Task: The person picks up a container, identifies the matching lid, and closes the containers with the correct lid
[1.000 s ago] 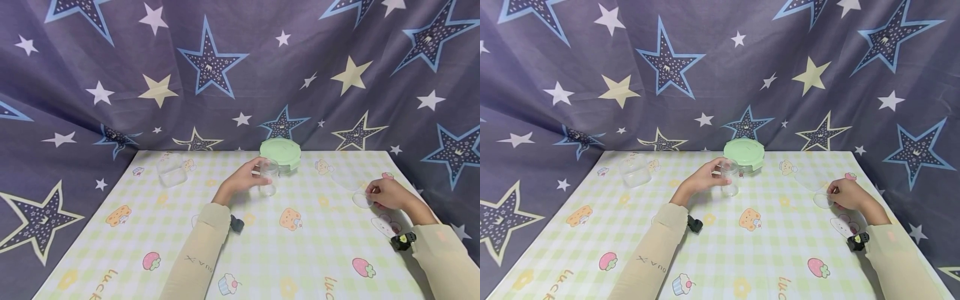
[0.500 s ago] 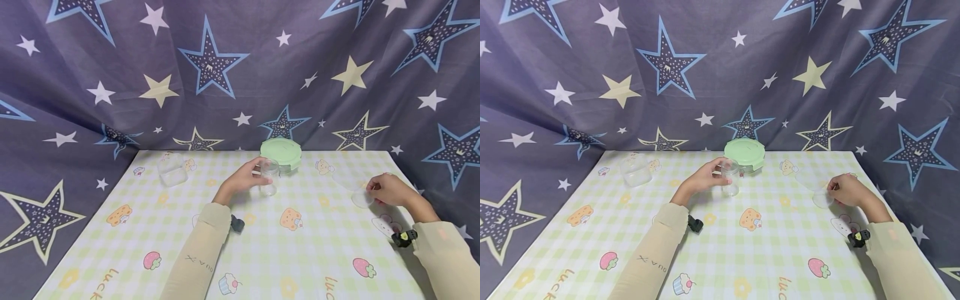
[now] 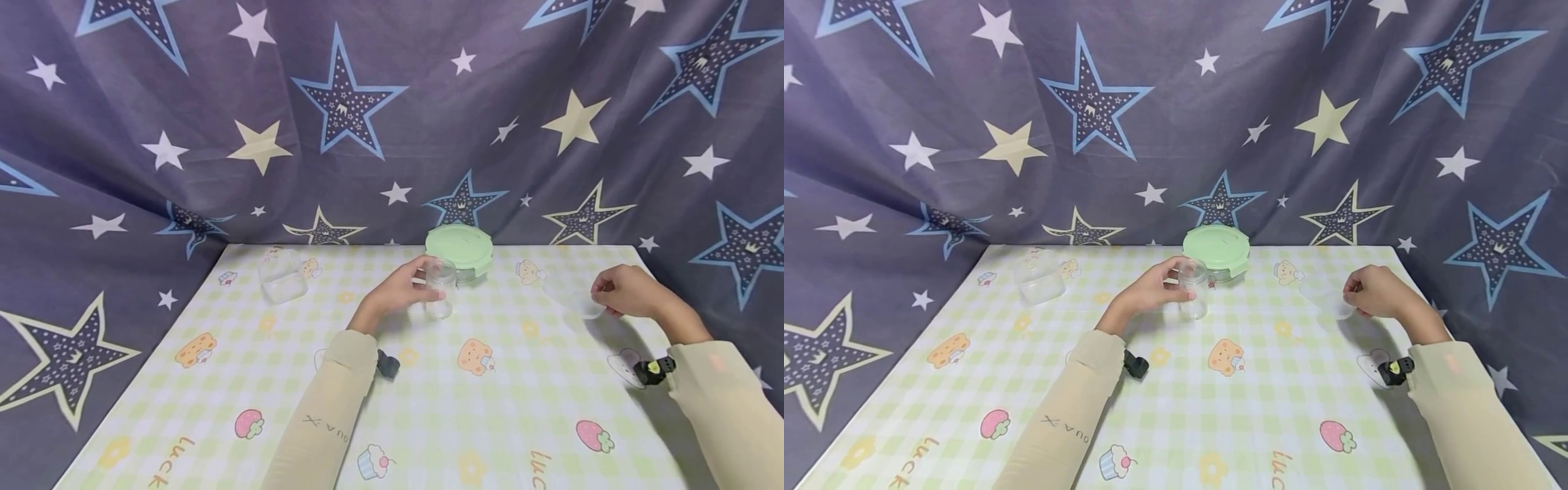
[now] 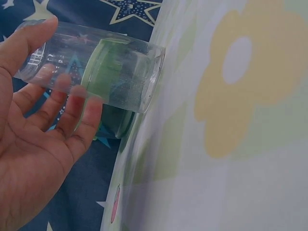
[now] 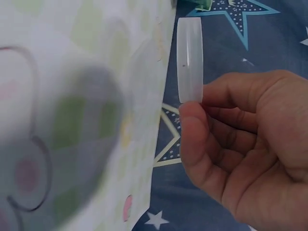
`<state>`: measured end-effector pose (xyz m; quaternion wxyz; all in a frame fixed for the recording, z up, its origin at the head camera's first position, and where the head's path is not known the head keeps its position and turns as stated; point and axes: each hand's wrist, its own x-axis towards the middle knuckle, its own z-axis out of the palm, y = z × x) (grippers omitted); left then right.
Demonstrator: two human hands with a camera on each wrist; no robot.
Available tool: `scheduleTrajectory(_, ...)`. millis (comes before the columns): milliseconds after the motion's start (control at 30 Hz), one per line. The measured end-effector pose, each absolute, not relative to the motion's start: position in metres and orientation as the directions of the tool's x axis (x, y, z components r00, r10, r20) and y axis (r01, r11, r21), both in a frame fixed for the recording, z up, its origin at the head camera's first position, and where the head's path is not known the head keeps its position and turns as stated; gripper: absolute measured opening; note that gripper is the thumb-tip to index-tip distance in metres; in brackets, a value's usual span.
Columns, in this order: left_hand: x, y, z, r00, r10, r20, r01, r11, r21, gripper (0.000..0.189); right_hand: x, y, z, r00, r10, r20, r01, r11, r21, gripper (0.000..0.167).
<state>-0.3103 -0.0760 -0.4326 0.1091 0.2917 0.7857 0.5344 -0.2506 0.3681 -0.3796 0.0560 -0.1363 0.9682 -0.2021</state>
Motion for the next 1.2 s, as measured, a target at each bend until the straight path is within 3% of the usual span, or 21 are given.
scheduleTrajectory(500,-0.309,-0.076,-0.433,-0.813,0.563,0.147,0.344,0.261,0.902,0.059,-0.276,0.32,-0.347,-0.948,-0.318,0.014,-0.298,0.873,-0.386,0.015)
scheduleTrajectory(1200,-0.309,-0.077,-0.434,-0.805,0.573,0.15,0.344,0.246,0.906,0.059,-0.298,0.239,-0.331,-0.923,-0.374,0.093,-0.38,0.843,-0.381,0.017)
